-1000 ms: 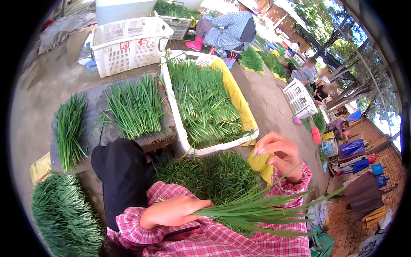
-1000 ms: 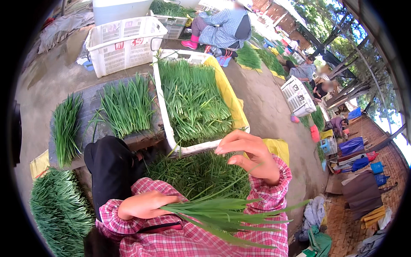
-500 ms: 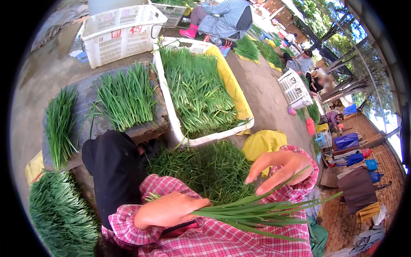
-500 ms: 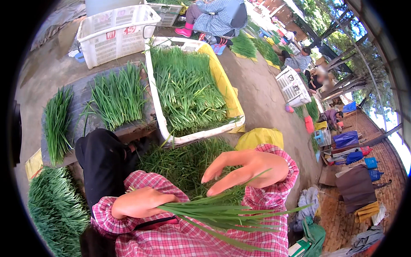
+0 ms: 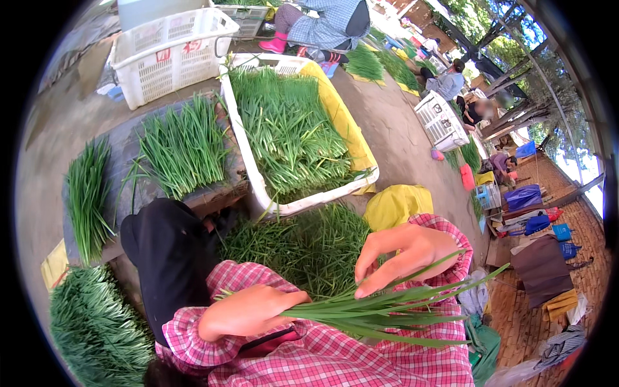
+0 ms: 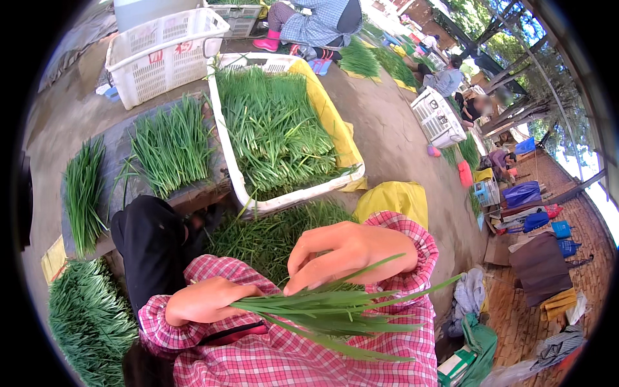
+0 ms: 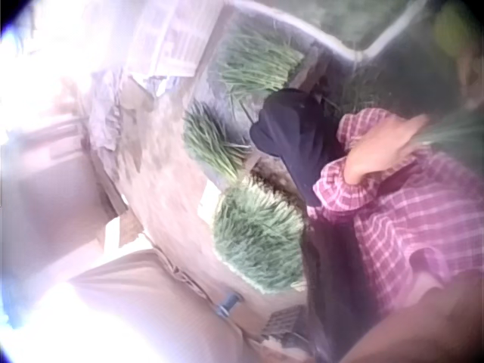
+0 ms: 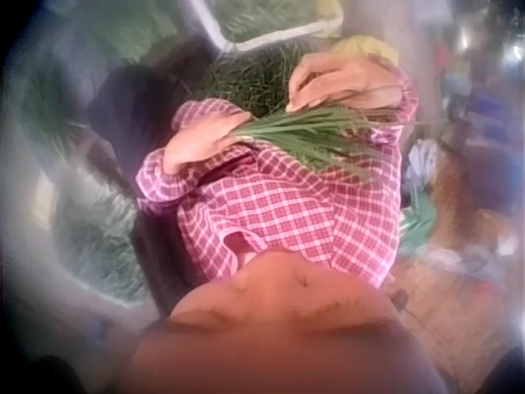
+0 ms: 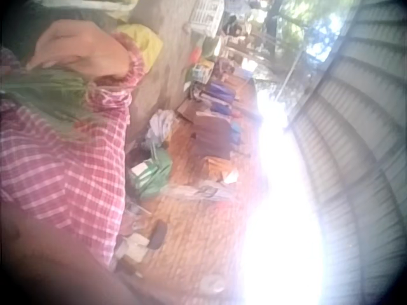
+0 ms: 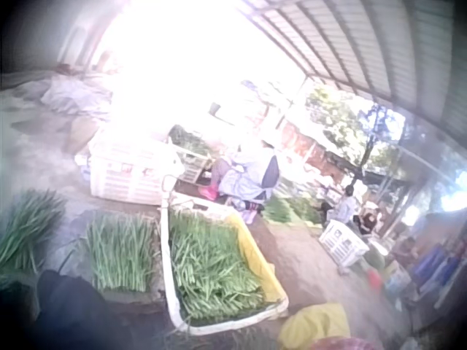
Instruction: The person holds a bunch of green chives and removes individual yellowed or damaged leaves by hand. They place the cleaned bunch onto a wooden board and pick up another from a pile.
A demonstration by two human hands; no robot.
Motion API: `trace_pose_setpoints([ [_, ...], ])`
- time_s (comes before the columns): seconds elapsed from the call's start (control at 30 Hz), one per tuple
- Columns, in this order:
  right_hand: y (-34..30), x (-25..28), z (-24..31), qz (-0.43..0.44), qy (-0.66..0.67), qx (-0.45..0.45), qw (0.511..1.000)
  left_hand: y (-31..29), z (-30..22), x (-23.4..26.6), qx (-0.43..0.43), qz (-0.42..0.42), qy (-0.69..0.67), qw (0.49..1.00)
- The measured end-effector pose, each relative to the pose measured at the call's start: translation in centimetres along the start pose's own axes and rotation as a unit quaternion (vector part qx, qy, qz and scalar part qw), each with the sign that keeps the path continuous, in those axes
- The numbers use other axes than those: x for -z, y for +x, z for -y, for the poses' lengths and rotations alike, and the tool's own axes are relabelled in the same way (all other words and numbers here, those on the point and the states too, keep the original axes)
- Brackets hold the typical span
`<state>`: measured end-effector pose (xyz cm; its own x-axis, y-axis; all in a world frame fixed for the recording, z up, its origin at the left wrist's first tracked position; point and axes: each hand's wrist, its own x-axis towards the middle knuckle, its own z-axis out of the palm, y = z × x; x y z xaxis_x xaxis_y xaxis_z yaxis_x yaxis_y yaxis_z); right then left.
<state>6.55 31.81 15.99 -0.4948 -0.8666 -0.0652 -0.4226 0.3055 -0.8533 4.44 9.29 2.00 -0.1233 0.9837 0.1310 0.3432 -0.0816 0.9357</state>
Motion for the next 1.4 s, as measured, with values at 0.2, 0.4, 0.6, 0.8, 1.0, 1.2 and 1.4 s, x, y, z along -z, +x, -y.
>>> trace_pose_setpoints([
  [0.2, -0.9, -0.8, -0.3, -0.070, -0.004, -0.003, 0.998, 0.3, -1.0, 0.2, 0.007, -0.015, 0.030, 0.999],
  [0.4, -0.3, -1.9, -0.8, -0.177, -0.221, -0.026, 0.959, -0.7, -3.0, 0.4, 0.058, -0.067, 0.072, 0.993],
  [0.6, 0.8, -1.5, -2.6, -0.210, -0.279, 0.032, 0.936, -0.9, -4.1, 0.1, 0.102, -0.120, 0.166, 0.973],
  [0.8, 0.0, -1.0, -4.2, -0.303, -0.199, 0.026, 0.932, -1.2, -5.1, 0.2, 0.125, -0.160, 0.222, 0.954],
  [1.0, -8.1, 0.3, -8.1, -0.419, 0.243, 0.098, 0.869, -2.4, -6.7, 0.6, 0.202, -0.284, 0.342, 0.873],
  [1.2, -7.9, -6.9, -13.9, -0.167, -0.351, -0.334, 0.859, -3.9, -5.7, 2.2, 0.174, -0.331, 0.535, 0.757],
  [1.4, -1.6, -8.1, -4.6, -0.064, -0.071, -0.069, 0.993, -5.9, -5.2, 2.9, 0.237, -0.302, 0.644, 0.662],
])
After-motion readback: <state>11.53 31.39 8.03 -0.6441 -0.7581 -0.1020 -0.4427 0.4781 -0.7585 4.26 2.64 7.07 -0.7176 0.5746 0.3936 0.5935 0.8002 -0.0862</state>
